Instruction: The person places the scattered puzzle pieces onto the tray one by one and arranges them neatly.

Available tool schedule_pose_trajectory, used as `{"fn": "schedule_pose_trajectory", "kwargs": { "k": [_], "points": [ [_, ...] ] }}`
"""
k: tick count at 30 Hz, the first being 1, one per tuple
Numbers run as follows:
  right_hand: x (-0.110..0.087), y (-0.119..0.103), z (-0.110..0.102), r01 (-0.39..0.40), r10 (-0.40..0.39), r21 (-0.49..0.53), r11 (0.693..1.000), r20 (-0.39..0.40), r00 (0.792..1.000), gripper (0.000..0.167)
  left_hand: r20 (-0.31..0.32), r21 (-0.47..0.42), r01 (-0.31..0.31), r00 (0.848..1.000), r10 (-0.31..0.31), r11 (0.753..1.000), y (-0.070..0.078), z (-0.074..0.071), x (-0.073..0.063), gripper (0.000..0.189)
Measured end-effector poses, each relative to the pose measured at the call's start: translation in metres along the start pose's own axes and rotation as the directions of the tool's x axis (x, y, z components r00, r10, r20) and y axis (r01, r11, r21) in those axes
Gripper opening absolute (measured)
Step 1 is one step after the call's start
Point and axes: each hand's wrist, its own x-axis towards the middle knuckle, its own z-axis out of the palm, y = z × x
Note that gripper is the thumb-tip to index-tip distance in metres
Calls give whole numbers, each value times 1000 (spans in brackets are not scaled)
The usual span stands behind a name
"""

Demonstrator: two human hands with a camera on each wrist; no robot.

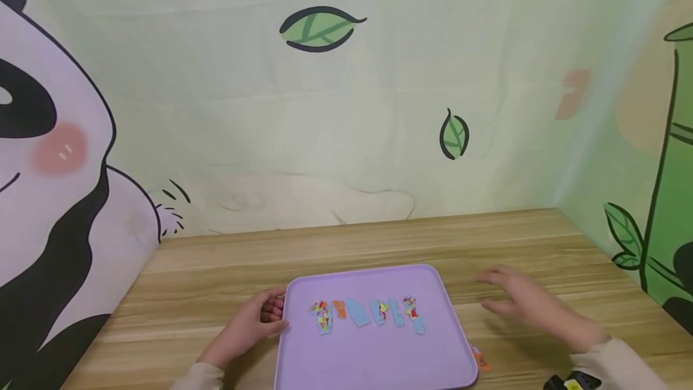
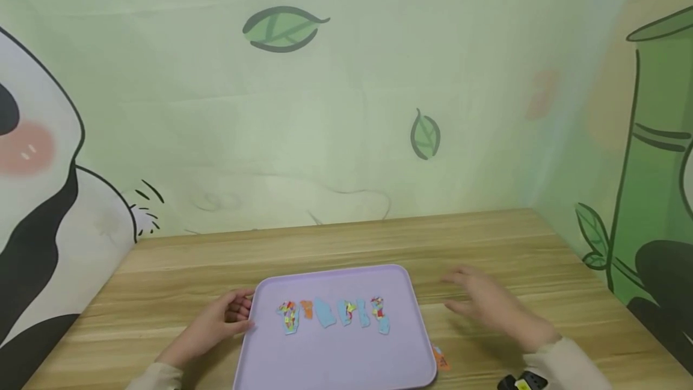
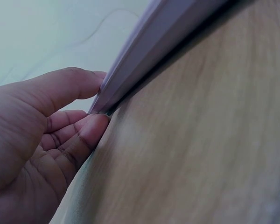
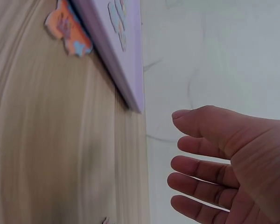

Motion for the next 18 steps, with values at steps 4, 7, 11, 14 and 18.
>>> {"fn": "schedule_pose_trajectory", "kwargs": {
  "k": [4,7,11,14,18],
  "points": [
    [-5,5,-2,-33,33,-1,999,23,999,39,0,2,-7,1000,7,1000,0,0,0,64],
    [-9,10,-2,-74,75,-7,997,58,996,39,-2,0,-7,1000,7,1000,1,0,-1,64],
    [-15,15,-3,-97,98,-17,995,88,991,37,-1,0,-1,1000,1,1000,1,1,-1,64],
    [-18,19,-3,-102,102,-13,995,105,989,36,4,2,2,1000,-2,1000,1,0,-1,64],
    [-22,21,-4,-140,138,-1,990,150,979,37,5,-1,3,1000,-3,1000,1,0,-1,65]
  ]
}}
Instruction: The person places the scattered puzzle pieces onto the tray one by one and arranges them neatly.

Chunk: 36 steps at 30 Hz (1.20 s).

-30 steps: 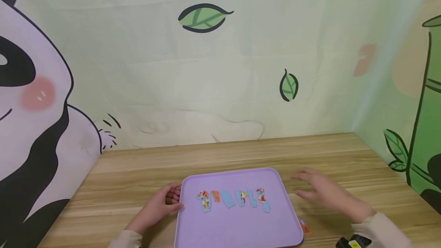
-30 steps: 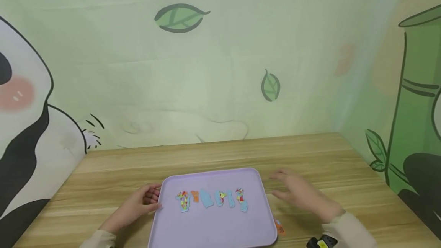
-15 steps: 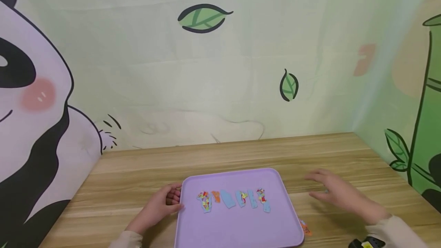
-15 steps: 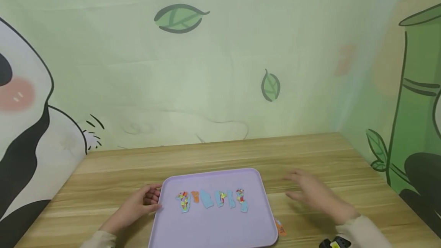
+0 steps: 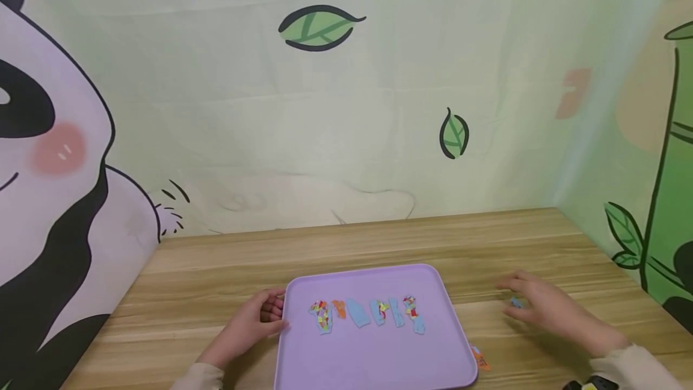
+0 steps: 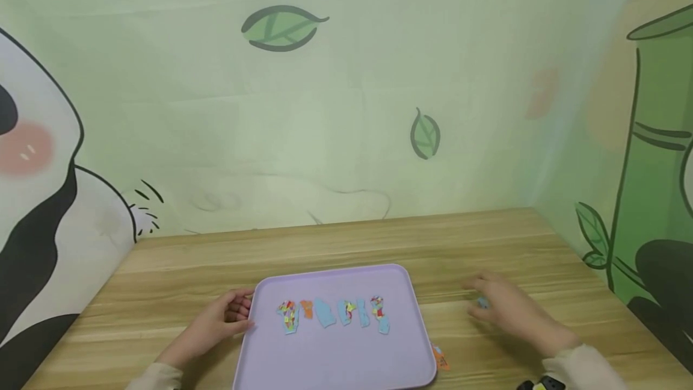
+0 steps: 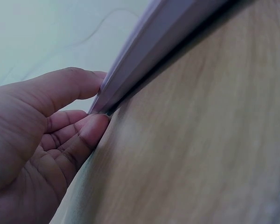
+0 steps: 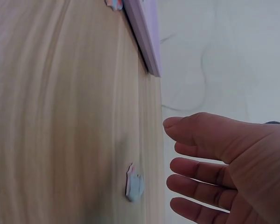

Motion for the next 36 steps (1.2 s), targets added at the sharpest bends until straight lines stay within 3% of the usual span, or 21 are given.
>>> {"fn": "schedule_pose_trajectory", "kwargs": {
  "k": [21,36],
  "points": [
    [-9,16,7,-136,137,-15,991,89,987,40,-8,-2,0,1000,0,1000,0,0,-1,65],
    [-7,21,7,-143,146,-31,989,105,984,35,-5,-1,-20,1000,20,1000,2,-1,0,63]
  ]
}}
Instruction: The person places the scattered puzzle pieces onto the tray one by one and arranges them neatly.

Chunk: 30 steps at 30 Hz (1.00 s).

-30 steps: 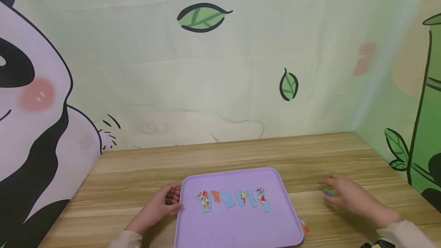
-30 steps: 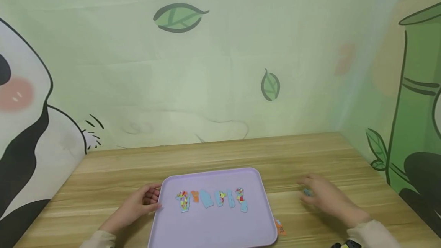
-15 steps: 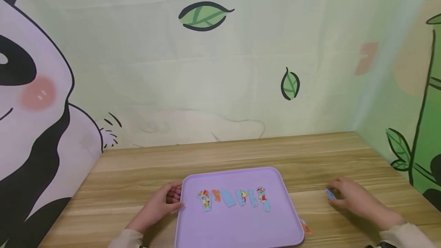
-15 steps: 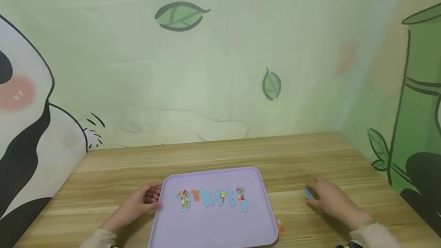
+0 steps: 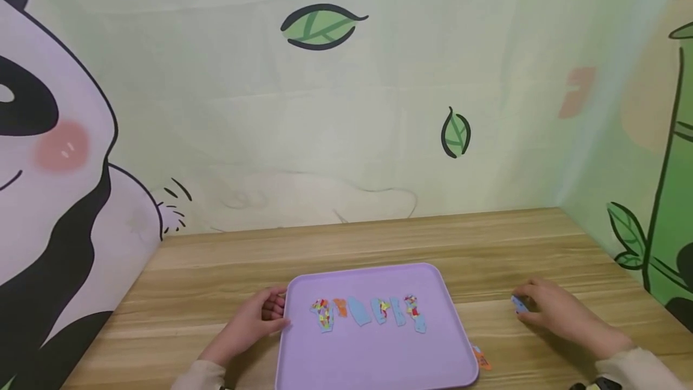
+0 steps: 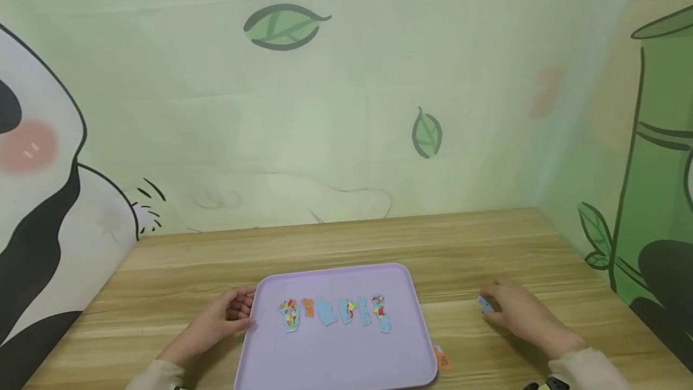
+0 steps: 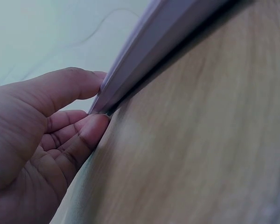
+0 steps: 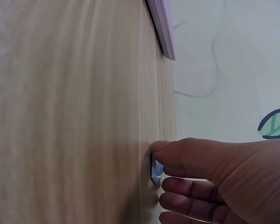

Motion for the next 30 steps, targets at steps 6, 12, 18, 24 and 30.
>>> {"fn": "schedule_pose_trajectory", "kwargs": {
  "k": [6,12,18,24,30],
  "points": [
    [2,1,-1,-9,9,3,1000,18,1000,34,4,-11,15,1000,-15,1000,1,0,-1,63],
    [1,1,0,-2,2,2,1000,11,1000,37,5,-15,16,1000,-16,1000,0,0,0,63],
    [-1,1,0,5,-5,14,1000,-2,1000,40,7,-1,12,1000,-12,1000,-1,0,0,63],
    [-3,0,-1,-12,13,51,999,-15,1000,35,-3,10,24,1000,-24,1000,-2,1,0,63],
    [-2,-1,-3,-60,60,117,991,3,998,30,2,3,7,1000,-7,1000,-2,1,0,64]
  ]
}}
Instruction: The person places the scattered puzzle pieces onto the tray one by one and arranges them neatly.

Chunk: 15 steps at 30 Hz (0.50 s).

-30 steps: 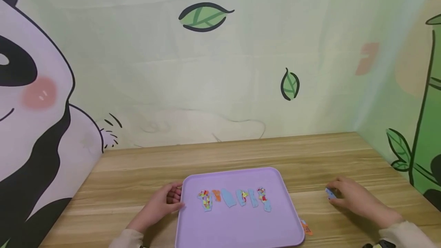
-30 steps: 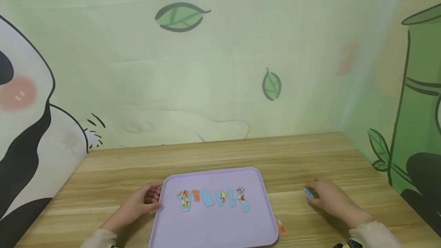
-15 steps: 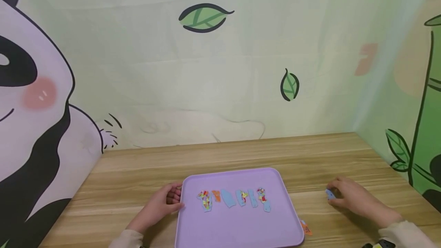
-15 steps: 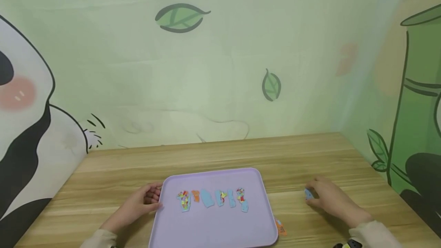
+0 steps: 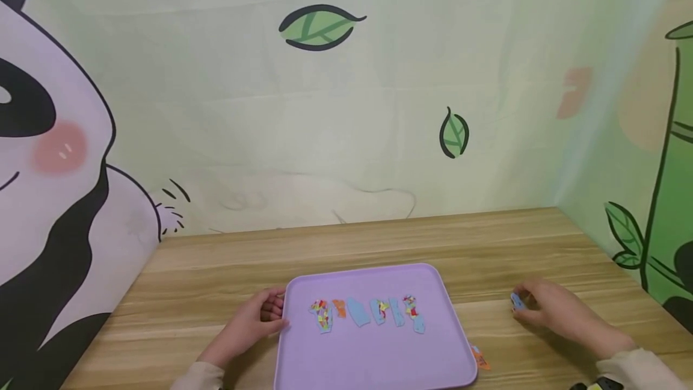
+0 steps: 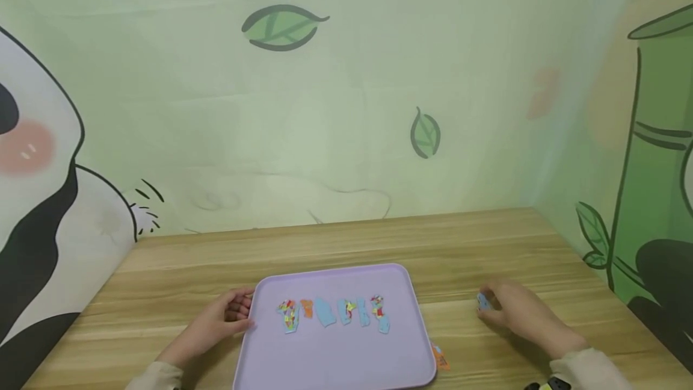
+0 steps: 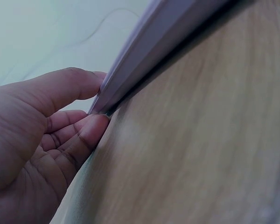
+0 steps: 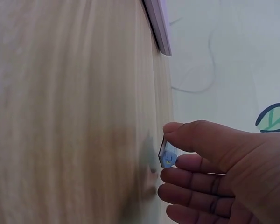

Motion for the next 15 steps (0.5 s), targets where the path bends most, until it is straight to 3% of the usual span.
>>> {"fn": "schedule_pose_trajectory", "kwargs": {
  "k": [5,15],
  "points": [
    [0,-3,-2,-2,2,-4,1000,-3,1000,33,1,-9,2,1000,-2,1000,2,0,0,64],
    [0,-14,-7,64,-64,-4,998,-45,997,36,-6,-2,4,1000,-4,1000,4,0,-1,64]
  ]
}}
